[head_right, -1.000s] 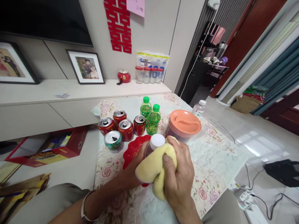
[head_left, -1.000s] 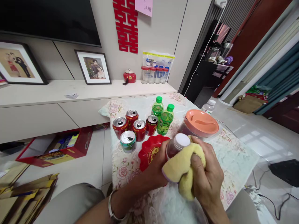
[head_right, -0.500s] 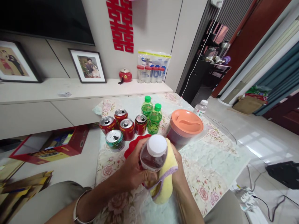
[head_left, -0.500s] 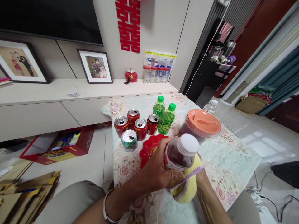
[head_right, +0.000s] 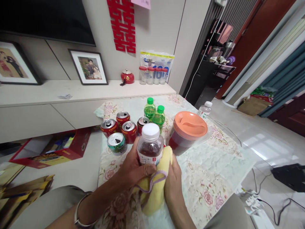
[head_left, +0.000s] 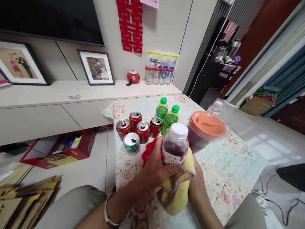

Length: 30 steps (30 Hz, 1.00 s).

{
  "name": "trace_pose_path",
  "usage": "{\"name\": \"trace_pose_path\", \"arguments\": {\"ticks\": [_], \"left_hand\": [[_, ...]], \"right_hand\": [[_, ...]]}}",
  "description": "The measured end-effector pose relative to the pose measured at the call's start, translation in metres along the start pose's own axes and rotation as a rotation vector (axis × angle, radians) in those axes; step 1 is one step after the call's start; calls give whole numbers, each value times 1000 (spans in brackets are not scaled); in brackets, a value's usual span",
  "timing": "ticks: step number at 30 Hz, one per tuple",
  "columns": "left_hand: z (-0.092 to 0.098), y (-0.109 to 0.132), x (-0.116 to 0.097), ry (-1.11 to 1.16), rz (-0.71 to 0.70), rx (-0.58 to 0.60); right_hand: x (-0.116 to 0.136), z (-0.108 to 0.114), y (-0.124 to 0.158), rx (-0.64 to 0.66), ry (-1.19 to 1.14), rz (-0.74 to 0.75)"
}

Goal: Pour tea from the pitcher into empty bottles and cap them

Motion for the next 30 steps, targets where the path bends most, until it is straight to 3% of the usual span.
{"name": "trace_pose_path", "arguments": {"ticks": [8,15,18,24,27,30], "left_hand": [[-1,-3,18,-27,88,-50],[-14,-1,13,-204,-4,67],[-12,0,13,-307,-34,23],[3,3,18,-362,-36,-106],[3,3,12,-326,-72,-69],[6,2,11,-243,-21,-80]], "right_hand": [[34,16,20,-105,211,143],[98,17,29,-139,502,488],[112,7,31,-128,623,624],[94,-4,21,-19,608,667],[72,-1,10,32,496,573],[44,1,0,72,355,415]]}}
Point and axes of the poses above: each hand's wrist, its own y-axis away from the middle knuckle, its own z-axis out of the back of the hand, x = y × z, the point moved 10 cm from there along -y, towards the middle knuckle, and after that the axes turned 12 degrees about x, right-handed, at the moved point
